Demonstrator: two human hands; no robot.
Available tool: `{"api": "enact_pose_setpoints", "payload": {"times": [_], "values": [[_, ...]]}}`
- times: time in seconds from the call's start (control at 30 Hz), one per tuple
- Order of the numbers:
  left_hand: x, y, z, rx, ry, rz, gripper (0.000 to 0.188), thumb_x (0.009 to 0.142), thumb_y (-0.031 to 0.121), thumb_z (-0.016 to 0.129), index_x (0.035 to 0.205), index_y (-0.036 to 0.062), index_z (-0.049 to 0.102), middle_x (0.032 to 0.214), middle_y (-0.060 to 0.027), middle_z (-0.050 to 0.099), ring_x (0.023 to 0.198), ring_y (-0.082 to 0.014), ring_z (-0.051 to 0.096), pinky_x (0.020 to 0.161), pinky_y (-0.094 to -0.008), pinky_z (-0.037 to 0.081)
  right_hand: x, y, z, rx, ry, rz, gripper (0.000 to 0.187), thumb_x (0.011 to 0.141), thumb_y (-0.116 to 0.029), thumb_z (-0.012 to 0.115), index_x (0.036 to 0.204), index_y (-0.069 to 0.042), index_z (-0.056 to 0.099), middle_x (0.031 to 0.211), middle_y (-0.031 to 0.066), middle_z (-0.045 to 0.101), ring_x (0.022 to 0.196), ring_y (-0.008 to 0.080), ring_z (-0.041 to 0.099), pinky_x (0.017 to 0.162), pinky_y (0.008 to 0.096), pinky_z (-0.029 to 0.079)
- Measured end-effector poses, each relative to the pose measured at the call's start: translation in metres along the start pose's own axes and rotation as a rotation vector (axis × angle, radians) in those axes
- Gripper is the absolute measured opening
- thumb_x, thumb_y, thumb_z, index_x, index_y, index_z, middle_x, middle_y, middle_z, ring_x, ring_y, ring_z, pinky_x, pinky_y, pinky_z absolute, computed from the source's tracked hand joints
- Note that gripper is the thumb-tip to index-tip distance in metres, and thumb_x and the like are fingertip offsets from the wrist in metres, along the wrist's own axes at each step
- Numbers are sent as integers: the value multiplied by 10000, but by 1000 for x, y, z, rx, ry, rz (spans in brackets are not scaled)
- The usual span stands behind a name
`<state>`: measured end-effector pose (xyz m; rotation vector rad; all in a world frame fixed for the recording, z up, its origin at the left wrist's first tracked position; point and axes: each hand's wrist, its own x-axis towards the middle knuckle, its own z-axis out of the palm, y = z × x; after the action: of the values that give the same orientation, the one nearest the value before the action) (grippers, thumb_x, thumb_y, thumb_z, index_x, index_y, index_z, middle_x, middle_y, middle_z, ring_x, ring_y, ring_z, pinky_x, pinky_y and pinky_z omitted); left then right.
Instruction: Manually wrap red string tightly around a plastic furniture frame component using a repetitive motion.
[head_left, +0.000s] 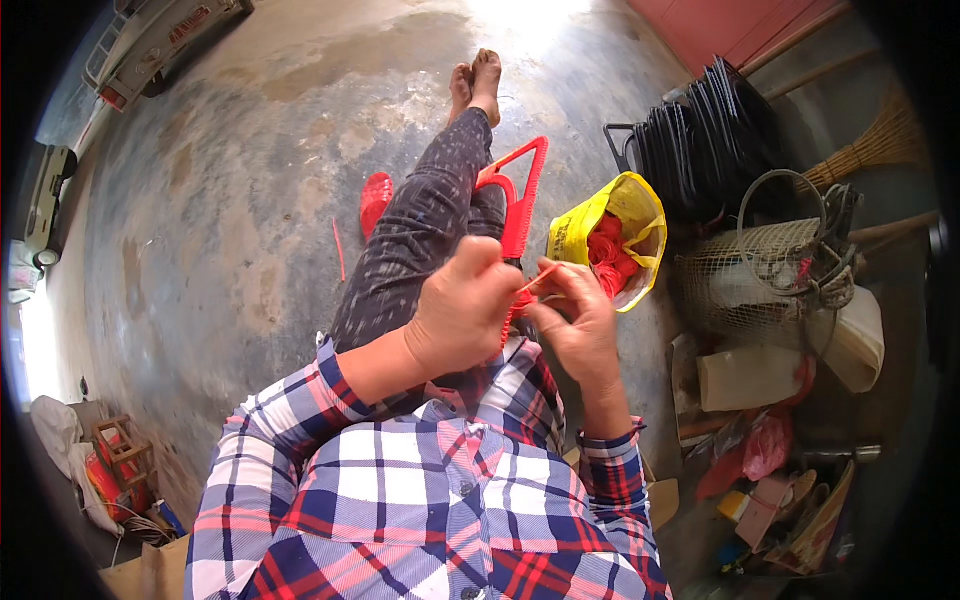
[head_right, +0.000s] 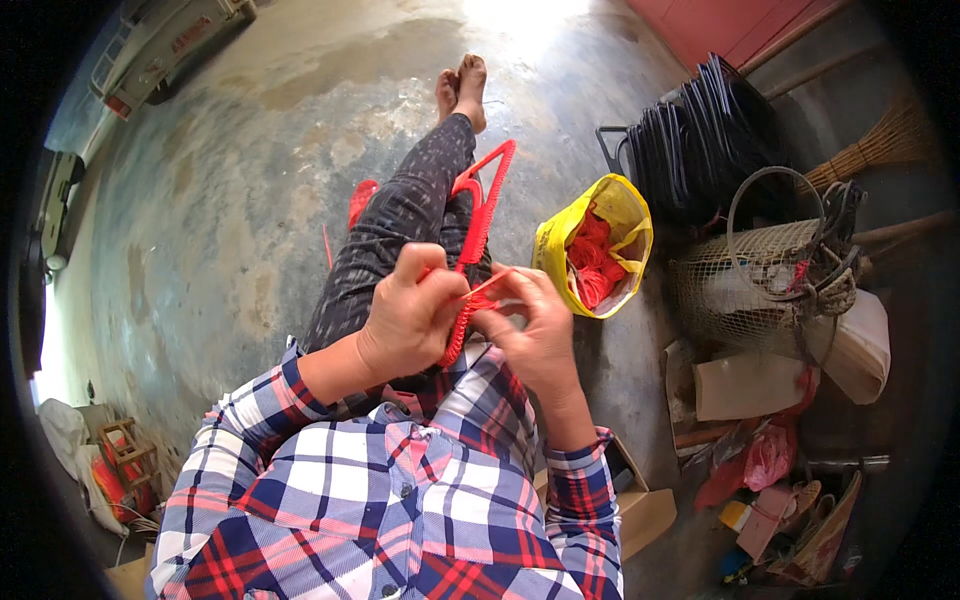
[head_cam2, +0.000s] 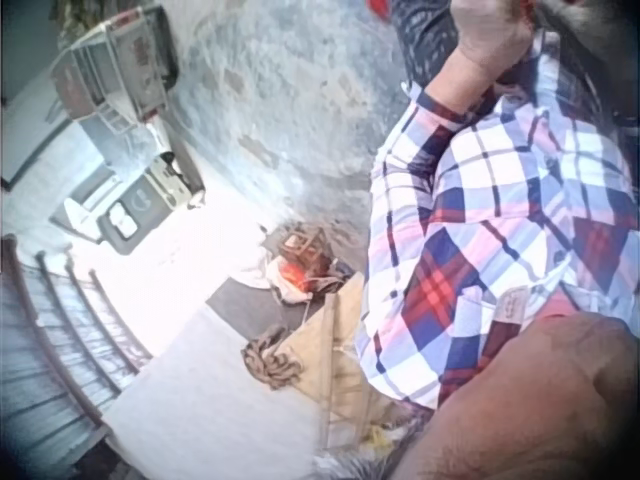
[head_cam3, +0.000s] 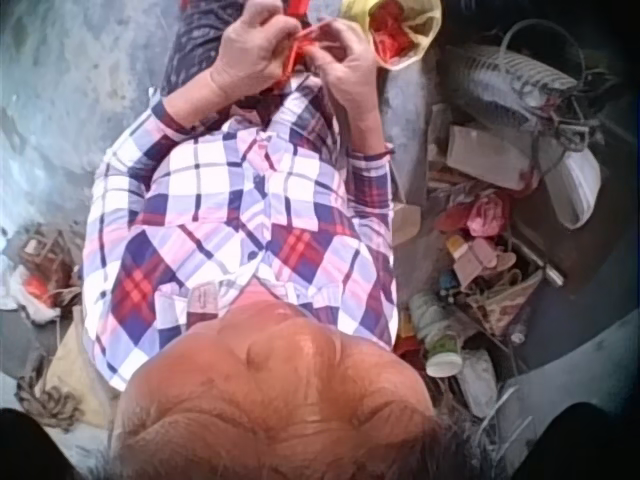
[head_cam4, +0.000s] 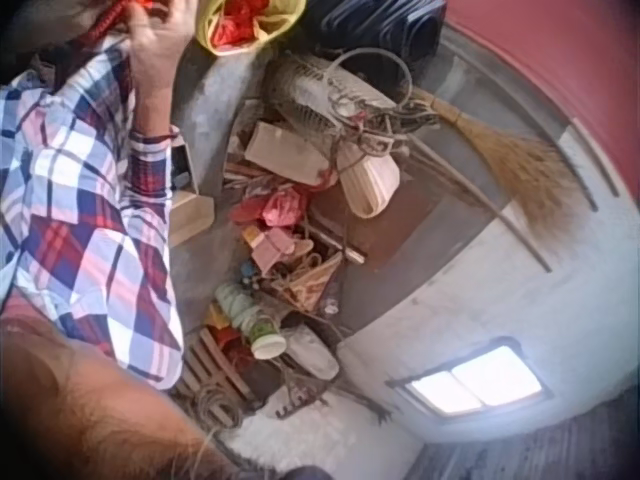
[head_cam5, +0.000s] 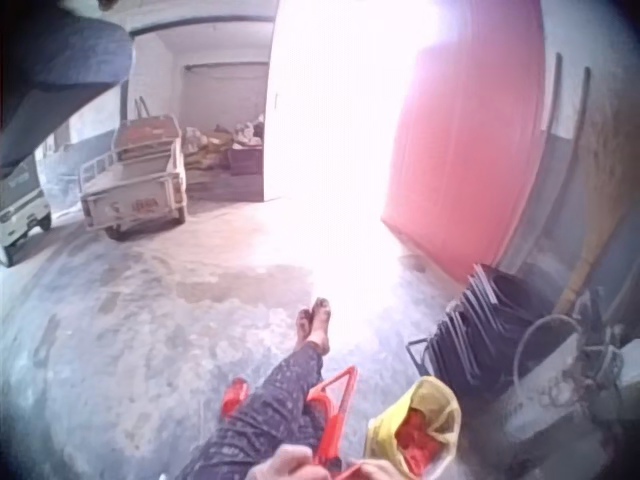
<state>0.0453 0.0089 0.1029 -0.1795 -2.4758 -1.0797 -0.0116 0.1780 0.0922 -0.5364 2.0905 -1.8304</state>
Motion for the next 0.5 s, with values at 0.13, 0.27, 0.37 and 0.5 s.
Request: {"api": "enact_pose_setpoints", "payload": {"times": [0.13, 0.27, 0.37, 0.5], "values": [[3, 6, 4, -160, -52, 67, 163, 761, 42, 648, 903, 60, 570, 945, -116, 534, 805, -273, 600, 689, -376, 510, 2, 20, 11, -237, -114, -282, 407, 706, -26, 766, 1092, -40, 639, 1088, 100, 567, 1054, 255, 581, 915, 352, 468], [27, -13, 4, -1119, 56, -906, 53, 917, 146, 516, 912, 105, 549, 604, 97, 412, 482, -8, 317, 426, -195, 210, -5, 10, 2, 150, 140, -61, 438, 646, 8, 810, 1052, -28, 650, 1086, 54, 574, 1044, 191, 575, 919, 313, 471], [18, -34, 11, -1173, -137, -1035, 61, 886, 161, 587, 848, 113, 585, 645, 77, 448, 543, -18, 402, 444, -202, 258, -11, 13, -28, 452, 255, 39, 463, 781, -13, 742, 1209, -83, 582, 1191, 68, 577, 1116, 200, 562, 1002, 363, 449], [-1, -45, 43, -986, -256, -942, 79, 872, 158, 618, 835, 88, 617, 762, 26, 528, 772, -65, 526, 668, -212, 408, -6, -11, -86, 952, 367, -146, 442, 980, -337, 529, 1351, -105, 468, 1298, 101, 563, 1200, 264, 543, 1073, 493, 385]]}}
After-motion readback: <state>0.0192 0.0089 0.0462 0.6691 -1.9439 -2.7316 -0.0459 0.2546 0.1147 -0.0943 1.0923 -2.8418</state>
